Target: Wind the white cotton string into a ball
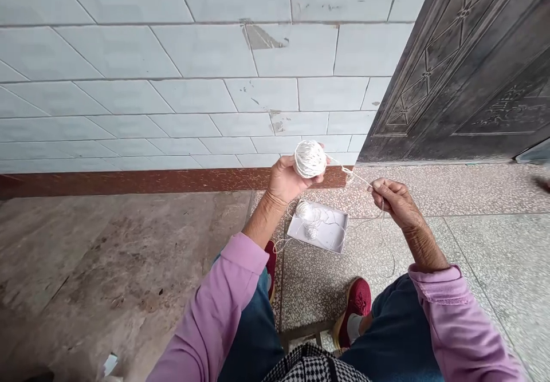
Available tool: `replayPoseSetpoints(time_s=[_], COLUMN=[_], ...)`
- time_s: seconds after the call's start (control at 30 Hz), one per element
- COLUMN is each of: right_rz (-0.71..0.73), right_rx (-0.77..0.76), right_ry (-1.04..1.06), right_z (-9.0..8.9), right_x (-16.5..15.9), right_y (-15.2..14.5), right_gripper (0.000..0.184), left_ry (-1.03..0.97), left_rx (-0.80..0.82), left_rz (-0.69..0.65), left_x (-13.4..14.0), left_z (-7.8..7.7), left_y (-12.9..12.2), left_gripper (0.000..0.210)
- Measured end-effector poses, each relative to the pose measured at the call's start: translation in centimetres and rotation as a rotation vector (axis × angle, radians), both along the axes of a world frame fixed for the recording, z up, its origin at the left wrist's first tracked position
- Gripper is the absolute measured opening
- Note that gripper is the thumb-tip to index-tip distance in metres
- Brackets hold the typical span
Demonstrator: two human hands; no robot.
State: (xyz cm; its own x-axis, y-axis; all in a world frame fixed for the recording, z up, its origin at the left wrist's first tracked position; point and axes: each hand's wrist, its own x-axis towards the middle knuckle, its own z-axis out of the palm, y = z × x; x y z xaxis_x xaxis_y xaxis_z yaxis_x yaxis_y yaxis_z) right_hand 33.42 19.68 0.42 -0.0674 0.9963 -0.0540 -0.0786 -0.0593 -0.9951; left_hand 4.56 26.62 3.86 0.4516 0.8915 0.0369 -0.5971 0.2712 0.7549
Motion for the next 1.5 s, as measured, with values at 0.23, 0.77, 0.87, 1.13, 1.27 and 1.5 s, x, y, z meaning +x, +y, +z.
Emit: replayPoseSetpoints(time_s=[0.23,0.77,0.87,1.13,1.27,1.5], right_rz=[-0.319,-0.299,-0.084,0.103,0.135,-0.120], right_rx=[0.018,0.071,0.144,0.084,-0.015,0.108], right_ry=[0.096,-0.621,-0.410,-0.230,-0.056,-0.153], right_z=[-0.1,2.6,3.5,1.9,1.5,1.2], right_x=[5.9,9.9,2.9,-4.3,-3.6,-2.3], right_y=[-0.7,-5.9,-3.2,1.1,1.6,1.5], right_gripper=[0.045,0.036,0.039,0.039,0.047,0.038], left_ry=[-0.080,-0.044,-0.010,0.027,0.002,0.023], left_rx=[0.060,0.001,-0.028,0.025,0.014,0.072], left_rz=[0.292,-0.161,-0.168,-0.115,-0.079,-0.051], left_x=[-2.4,2.8,3.5,4.0,3.4,2.3], left_z=[1.6,-0.3,-1.0,-0.8,-0.6,-0.9], left_y=[0.1,-1.1,-0.7,0.6,1.2,1.6], left_gripper=[0.082,0.069,0.069,0.066,0.068,0.069])
